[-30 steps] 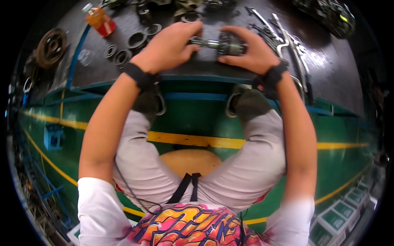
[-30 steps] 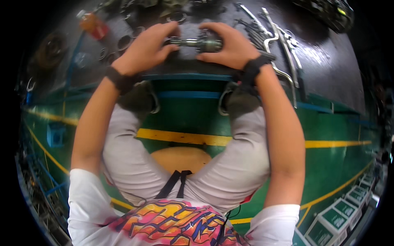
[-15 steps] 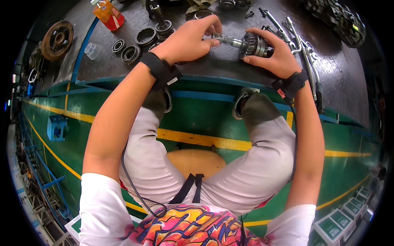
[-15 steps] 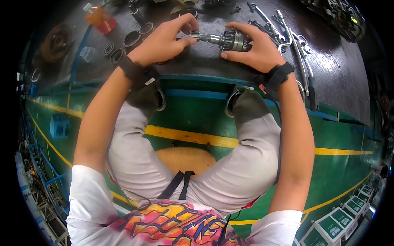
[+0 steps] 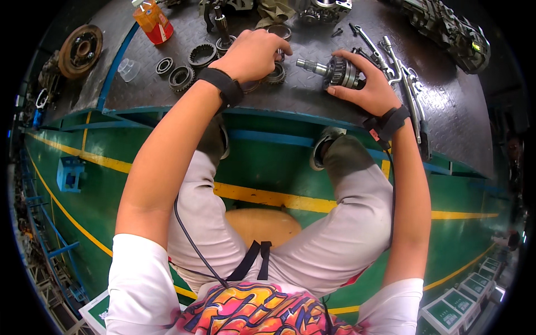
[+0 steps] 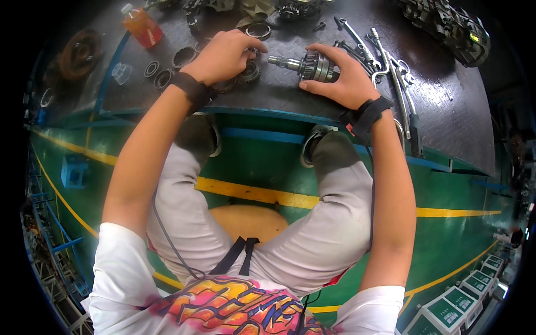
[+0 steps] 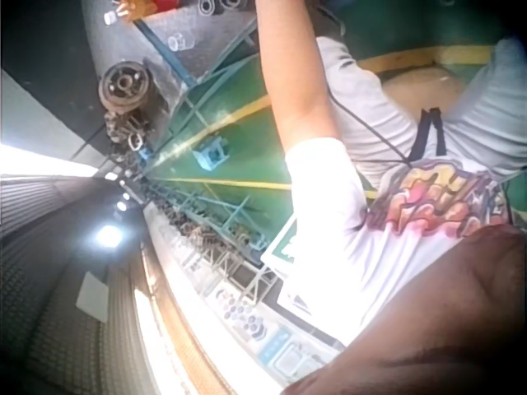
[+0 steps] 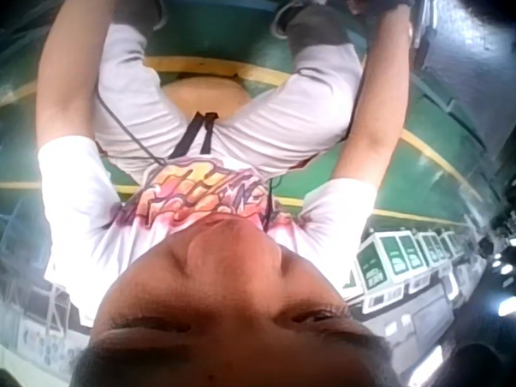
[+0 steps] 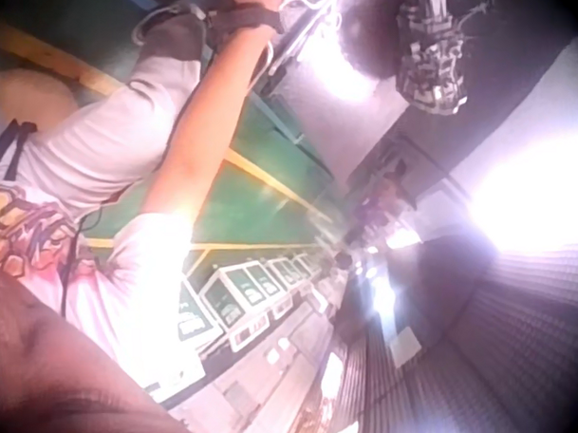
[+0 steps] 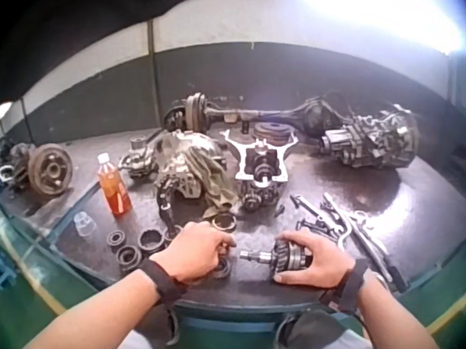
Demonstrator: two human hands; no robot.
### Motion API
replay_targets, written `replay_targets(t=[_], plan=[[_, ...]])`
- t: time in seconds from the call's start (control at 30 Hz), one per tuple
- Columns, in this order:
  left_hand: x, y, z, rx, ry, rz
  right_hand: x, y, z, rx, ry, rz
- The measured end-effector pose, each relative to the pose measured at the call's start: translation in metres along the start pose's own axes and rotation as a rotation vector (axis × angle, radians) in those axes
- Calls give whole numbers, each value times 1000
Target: The person disassembles a mechanical gear assembly by hand, removing gear wheels, bearings, and spacers from the main shaft one by one and placing them on the workbench.
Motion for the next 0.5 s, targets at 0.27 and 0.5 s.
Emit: replay_targets(t=[0.27, 0.5], plan=[[6, 35, -3, 302, 184, -344, 0, -4, 7, -83, -20, -4], [-1, 52, -22, 97, 146, -289, 10, -11, 15, -94, -33, -57]])
Point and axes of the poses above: each hand's wrist, its own x-axis away from the middle knuckle, its own z-axis out of the back of the hand, y = z × x, the point moved 2 cm from there along -x, towards the middle knuckle, and after that the axes turned 8 degrees about z, right-handed, at the moved point
